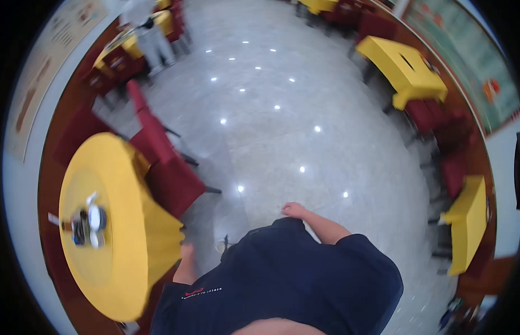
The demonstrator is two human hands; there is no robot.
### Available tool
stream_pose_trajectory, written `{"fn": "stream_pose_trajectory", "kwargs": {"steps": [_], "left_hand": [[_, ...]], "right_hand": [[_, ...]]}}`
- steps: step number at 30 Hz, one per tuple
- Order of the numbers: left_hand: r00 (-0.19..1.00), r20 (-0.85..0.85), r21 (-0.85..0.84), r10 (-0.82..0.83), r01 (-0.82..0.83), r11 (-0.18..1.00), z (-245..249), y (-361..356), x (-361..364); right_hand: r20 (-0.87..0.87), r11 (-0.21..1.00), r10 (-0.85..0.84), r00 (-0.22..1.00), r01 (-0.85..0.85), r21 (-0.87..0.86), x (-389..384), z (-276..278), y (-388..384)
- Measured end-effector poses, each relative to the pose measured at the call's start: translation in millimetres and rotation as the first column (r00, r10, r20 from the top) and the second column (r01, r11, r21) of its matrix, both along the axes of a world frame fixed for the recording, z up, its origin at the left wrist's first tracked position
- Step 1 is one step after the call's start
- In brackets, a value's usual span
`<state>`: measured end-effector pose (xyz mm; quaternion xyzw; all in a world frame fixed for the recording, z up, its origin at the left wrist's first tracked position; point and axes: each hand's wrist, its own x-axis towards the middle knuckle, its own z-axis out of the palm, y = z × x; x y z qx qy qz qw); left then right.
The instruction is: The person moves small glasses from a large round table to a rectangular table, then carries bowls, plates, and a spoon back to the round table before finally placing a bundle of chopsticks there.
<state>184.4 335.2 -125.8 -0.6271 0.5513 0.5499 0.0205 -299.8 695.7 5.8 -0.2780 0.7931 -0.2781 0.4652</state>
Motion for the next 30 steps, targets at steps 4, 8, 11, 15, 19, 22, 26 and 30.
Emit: {"fn": "stream_pose_trajectory", "kwargs": {"steps": [4, 8, 11, 15, 19, 22, 26, 30], "left_hand": [[0.981, -0.17, -0.041, -0.09, 0.084, 0.996, 136.4, 55.3, -271.5], [0.608, -0.15, -0.206, -0.78, 0.752, 0.626, 163.7, 133.2, -442.5], [0.26, -0.189, -0.276, -0.947, 0.911, 0.306, 180.6, 180.7, -509.7], [0.092, -0.108, -0.111, -0.99, 0.988, 0.104, 159.8, 186.3, -560.0], [0.042, 0.099, 0.031, -0.994, 0.998, 0.045, 105.0, 130.7, -578.8], [0.374, 0.182, 0.272, -0.909, 0.87, 0.412, 74.3, 89.4, -583.4], [0.562, 0.181, 0.321, -0.807, 0.742, 0.588, 66.6, 72.6, -613.9], [0.116, 0.363, 0.399, -0.924, 0.878, 0.267, 59.1, 75.8, -704.1]], "right_hand": [[-0.427, 0.722, -0.447, 0.786, 0.599, 0.347, -35.6, -9.7, 164.7], [-0.395, 0.369, -0.773, 0.496, 0.859, 0.355, -47.9, -48.9, 260.8], [-0.046, 0.324, -0.927, 0.372, 0.856, 0.402, -52.6, -42.7, 256.4], [0.278, 0.189, -0.956, 0.09, 0.916, 0.353, -69.1, -8.8, 212.9], [0.334, 0.174, -0.941, 0.052, 0.921, 0.349, -98.0, -12.2, 220.6], [0.262, 0.006, -0.96, -0.102, 0.924, 0.381, -117.0, -17.3, 248.7], [0.147, -0.07, -0.978, -0.149, 0.895, 0.441, -149.7, -5.7, 287.1], [0.177, -0.258, -0.931, -0.319, 0.919, 0.299, -183.6, 14.2, 283.6]]}}
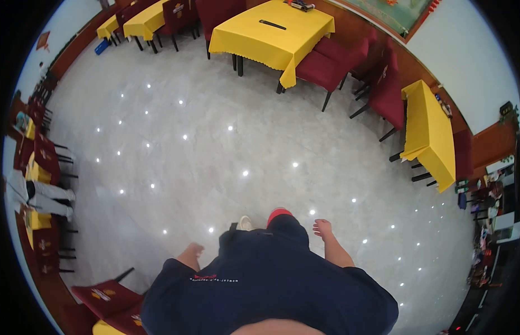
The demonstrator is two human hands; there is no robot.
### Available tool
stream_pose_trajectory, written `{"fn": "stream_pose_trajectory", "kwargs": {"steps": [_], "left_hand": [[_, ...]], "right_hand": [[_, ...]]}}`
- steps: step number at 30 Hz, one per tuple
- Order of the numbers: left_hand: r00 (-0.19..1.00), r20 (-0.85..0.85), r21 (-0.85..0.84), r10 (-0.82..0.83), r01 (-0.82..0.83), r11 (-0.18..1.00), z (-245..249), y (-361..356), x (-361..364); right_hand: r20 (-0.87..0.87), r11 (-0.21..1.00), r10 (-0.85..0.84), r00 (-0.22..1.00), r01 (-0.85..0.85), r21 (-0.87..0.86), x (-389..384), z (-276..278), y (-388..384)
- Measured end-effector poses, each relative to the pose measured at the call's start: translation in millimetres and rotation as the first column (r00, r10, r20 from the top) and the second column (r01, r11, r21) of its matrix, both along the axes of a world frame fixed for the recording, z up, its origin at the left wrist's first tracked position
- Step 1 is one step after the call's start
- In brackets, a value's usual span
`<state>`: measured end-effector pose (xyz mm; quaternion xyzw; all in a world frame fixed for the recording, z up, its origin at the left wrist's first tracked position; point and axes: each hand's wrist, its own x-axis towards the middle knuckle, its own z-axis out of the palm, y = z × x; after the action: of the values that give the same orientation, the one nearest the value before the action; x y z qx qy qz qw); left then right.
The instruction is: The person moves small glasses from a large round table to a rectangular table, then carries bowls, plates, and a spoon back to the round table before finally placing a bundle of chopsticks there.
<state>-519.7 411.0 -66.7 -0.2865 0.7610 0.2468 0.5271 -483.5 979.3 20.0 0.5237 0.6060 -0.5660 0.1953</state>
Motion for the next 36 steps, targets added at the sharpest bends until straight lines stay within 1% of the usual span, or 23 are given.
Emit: {"fn": "stream_pose_trajectory", "kwargs": {"steps": [2, 4, 5, 7, 12, 16, 17, 18, 19, 22, 23, 24, 25, 26, 27, 29, 30, 31, 32, 33, 34, 35, 36], "left_hand": [[0.891, -0.1, -0.056, -0.443, 0.439, 0.897, 17.6, 47.0, -83.6], [0.643, -0.608, 0.029, -0.466, 0.605, 0.796, 10.8, 75.4, -151.3], [0.735, -0.67, 0.161, -0.107, 0.285, 0.945, 3.3, 102.2, -179.7], [0.825, -0.564, 0.327, 0.048, 0.169, 0.93, 71.6, 162.7, -239.4], [0.737, -0.674, 0.312, -0.049, 0.344, 0.886, 118.9, 223.2, -331.5], [0.806, -0.565, 0.239, -0.178, 0.366, 0.899, 104.9, 210.5, -383.9], [0.772, -0.628, 0.194, -0.098, 0.277, 0.941, 82.2, 195.6, -387.8], [0.732, -0.681, 0.159, -0.024, 0.18, 0.971, 68.5, 182.7, -382.5], [0.749, -0.657, 0.197, 0.081, 0.067, 0.978, 74.0, 176.1, -372.6], [0.799, -0.491, 0.254, 0.346, -0.249, 0.935, 73.7, 161.1, -366.3], [0.805, -0.538, 0.258, 0.249, -0.124, 0.958, 46.6, 141.0, -350.1], [0.834, -0.493, 0.155, 0.246, -0.195, 0.969, 24.4, 130.5, -334.8], [0.9, -0.434, 0.116, 0.039, 0.012, 0.993, -20.5, 106.8, -313.4], [0.838, -0.14, 0.197, 0.527, -0.498, 0.844, 4.2, 122.1, -309.6], [0.834, -0.149, 0.194, 0.532, -0.503, 0.842, -36.6, 106.8, -278.8], [0.98, 0.051, 0.255, 0.194, -0.2, 0.946, -98.6, 92.5, -268.9], [0.98, 0.05, 0.254, 0.192, -0.198, 0.947, -69.8, 65.9, -221.4], [0.949, -0.307, 0.449, 0.076, 0.074, 0.891, -39.8, 88.4, -249.7], [0.767, -0.641, 0.514, 0.045, 0.385, 0.766, -5.3, 114.7, -303.6], [0.762, -0.646, 0.521, 0.054, 0.388, 0.76, -14.8, 117.5, -326.9], [0.89, -0.357, 0.605, 0.283, -0.01, 0.796, -40.3, 117.8, -361.2], [0.855, -0.044, 0.557, 0.516, -0.408, 0.723, -79.0, 119.5, -401.9], [0.662, 0.25, 0.379, 0.707, -0.739, 0.557, -118.4, 126.5, -441.2]], "right_hand": [[-0.033, 0.996, -0.078, 0.996, 0.076, -0.036, -17.7, -4.6, -8.1], [0.111, 0.994, -0.035, 0.993, 0.046, -0.097, -24.4, -15.7, -5.5], [0.173, 0.992, -0.01, 0.985, 0.031, -0.12, -27.0, -23.3, -4.3], [0.245, 0.987, 0.038, 0.969, 0.002, -0.161, -36.9, -38.8, 6.2], [0.298, 0.98, 0.052, 0.953, 0.009, -0.2, -138.9, -50.5, 51.7], [0.055, 0.981, 0.189, 0.981, -0.185, -0.063, -266.7, -72.4, 97.2], [0.066, 0.769, 0.615, 0.786, -0.616, 0.172, -300.8, -93.7, 120.1], [0.182, 0.336, 0.89, 0.418, -0.871, 0.357, -331.9, -113.4, 141.3], [0.038, 0.891, 0.444, 0.895, -0.446, 0.083, -362.8, -76.4, 131.8], [-0.048, 0.945, 0.312, 0.949, -0.305, 0.116, -450.7, 4.5, 107.7], [-0.111, 0.937, 0.344, 0.932, -0.334, 0.102, -472.2, 10.2, 104.0], [-0.174, 0.927, 0.374, 0.911, -0.365, 0.087, -496.5, 12.3, 105.4], [-0.18, 0.923, 0.385, 0.905, -0.373, 0.095, -517.5, 9.6, 108.4], [-0.173, 0.922, 0.387, 0.906, -0.379, 0.079, -534.1, 2.5, 107.8], [-0.168, 0.923, 0.385, 0.907, -0.381, 0.059, -548.3, -4.5, 103.7], [-0.12, 0.932, 0.362, 0.924, -0.361, 0.028, -570.8, -14.2, 97.5], [-0.054, 0.942, 0.334, 0.941, -0.335, 0.005, -568.6, -18.1, 95.8], [-0.05, 0.943, 0.332, 0.942, -0.332, 0.006, -570.8, -18.8, 96.7], [-0.077, 0.857, 0.513, 0.855, -0.506, 0.092, -580.3, -18.9, 100.8], [-0.083, 0.73, 0.678, 0.73, -0.657, 0.189, -590.0, -18.8, 106.5], [-0.081, 0.726, 0.681, 0.728, -0.655, 0.208, -605.4, -19.6, 111.3], [-0.152, 0.689, 0.718, 0.68, -0.662, 0.295, -627.2, -20.5, 116.6], [-0.21, 0.647, 0.757, 0.619, -0.662, 0.378, -651.5, -19.6, 124.0]]}}
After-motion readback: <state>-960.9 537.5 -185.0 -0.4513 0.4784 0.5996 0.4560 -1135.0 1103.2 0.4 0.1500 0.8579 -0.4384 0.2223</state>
